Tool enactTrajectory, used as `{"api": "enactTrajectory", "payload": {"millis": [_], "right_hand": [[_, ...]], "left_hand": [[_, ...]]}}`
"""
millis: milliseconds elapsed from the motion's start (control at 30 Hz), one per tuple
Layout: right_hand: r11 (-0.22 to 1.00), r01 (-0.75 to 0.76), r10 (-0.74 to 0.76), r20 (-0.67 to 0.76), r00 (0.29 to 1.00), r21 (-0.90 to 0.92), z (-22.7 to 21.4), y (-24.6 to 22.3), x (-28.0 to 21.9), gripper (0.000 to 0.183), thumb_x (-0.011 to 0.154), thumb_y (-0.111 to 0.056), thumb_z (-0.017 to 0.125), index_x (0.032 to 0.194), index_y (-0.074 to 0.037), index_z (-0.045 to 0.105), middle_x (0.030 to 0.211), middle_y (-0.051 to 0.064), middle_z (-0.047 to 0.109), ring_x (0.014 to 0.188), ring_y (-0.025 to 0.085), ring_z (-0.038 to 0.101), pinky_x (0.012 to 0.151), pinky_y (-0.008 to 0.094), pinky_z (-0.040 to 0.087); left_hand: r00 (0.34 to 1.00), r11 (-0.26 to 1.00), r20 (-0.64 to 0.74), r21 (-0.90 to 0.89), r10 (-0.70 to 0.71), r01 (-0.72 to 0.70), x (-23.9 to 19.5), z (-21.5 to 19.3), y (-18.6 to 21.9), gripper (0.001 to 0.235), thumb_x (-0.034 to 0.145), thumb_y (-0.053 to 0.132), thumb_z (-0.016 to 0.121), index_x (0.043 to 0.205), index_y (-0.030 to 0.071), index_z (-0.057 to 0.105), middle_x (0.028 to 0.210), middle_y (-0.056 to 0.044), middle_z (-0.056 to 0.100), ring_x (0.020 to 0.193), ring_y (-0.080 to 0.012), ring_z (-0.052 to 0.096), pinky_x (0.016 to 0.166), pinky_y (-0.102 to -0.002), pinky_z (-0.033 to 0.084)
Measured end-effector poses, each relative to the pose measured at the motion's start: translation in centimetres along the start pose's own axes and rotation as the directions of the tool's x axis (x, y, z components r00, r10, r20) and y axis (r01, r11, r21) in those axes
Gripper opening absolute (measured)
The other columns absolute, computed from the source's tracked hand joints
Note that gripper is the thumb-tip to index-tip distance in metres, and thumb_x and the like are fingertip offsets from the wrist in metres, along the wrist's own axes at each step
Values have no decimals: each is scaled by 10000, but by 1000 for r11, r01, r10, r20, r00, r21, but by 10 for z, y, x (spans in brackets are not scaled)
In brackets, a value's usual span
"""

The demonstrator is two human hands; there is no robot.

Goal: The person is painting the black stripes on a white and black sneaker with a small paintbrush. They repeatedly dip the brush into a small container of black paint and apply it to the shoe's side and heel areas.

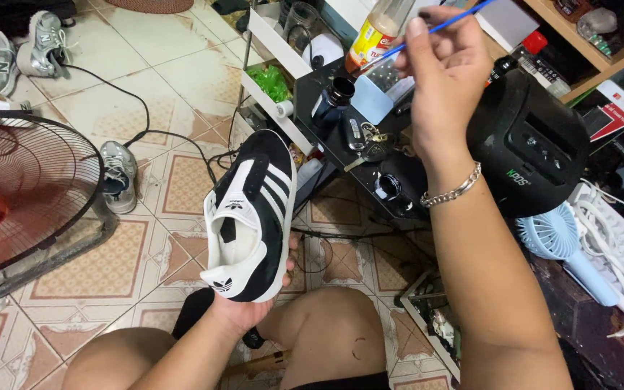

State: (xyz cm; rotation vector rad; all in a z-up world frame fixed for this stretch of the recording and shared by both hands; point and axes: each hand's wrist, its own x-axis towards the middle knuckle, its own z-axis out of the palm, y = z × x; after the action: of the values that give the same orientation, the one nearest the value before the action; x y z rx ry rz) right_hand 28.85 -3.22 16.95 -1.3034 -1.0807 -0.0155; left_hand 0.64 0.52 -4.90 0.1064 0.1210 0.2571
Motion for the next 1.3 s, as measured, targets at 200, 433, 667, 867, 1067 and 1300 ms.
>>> {"api": "enactTrajectory", "payload": {"millis": [200, 433, 667, 867, 1067, 1300], "right_hand": [[994, -6, 15, -75, 997, 113, -9, 4, -4, 182, 1122, -91, 692, 1247, 1, 597, 1014, 89, 705, 817, 142, 666, 728, 277, 536], [993, 113, -109, -115, 987, 34, 4, -31, -29, 176, 1111, -86, 652, 1228, 8, 558, 1095, 141, 730, 925, 191, 752, 809, 284, 620], [972, 205, -221, -146, 964, -116, -14, -51, -71, 262, 1190, -48, 656, 1400, 36, 524, 1128, 193, 727, 915, 207, 735, 877, 317, 630], [958, 139, -213, -296, 931, -252, -46, -37, -136, 245, 1249, -66, 622, 1454, 31, 529, 955, 93, 629, 785, 134, 585, 721, 236, 499], [922, 68, -190, -293, 937, -380, -49, -27, -160, 279, 1169, -63, 620, 1430, 6, 552, 998, 67, 638, 790, 88, 591, 682, 212, 500], [857, 86, -164, -110, 980, -508, -39, -33, -156, 227, 1131, -5, 619, 1356, 21, 608, 983, 55, 650, 860, 76, 630, 773, 196, 534]], "left_hand": [[1000, 1000, 8, 20, 8, -8, 0, 4, 0, 468, 953, 339, 586, 1282, 8, 600, 1085, -158, 673, 838, -256, 680, 633, -339, 593], [1000, 1000, -17, 28, 2, -2, 0, 2, 1, 442, 955, 314, 594, 1271, 5, 599, 1093, -143, 673, 831, -243, 679, 625, -330, 591], [1000, 999, 13, 37, 3, -3, -2, 2, 1, 434, 965, 298, 599, 1278, -1, 599, 1114, -159, 667, 852, -248, 678, 648, -330, 595], [999, 998, 3, 54, 32, -32, -6, 5, -1, 427, 955, 289, 601, 1292, 27, 603, 1136, -172, 672, 851, -252, 686, 634, -331, 596], [999, 999, -6, 10, -40, 40, -5, 9, -6, 461, 994, 310, 583, 1340, 6, 573, 1115, -181, 663, 857, -253, 686, 643, -320, 608], [997, 1000, 73, 4, -21, 20, -4, 8, -7, 465, 1005, 308, 581, 1371, 24, 534, 1137, -189, 624, 882, -259, 668, 657, -317, 614]]}}
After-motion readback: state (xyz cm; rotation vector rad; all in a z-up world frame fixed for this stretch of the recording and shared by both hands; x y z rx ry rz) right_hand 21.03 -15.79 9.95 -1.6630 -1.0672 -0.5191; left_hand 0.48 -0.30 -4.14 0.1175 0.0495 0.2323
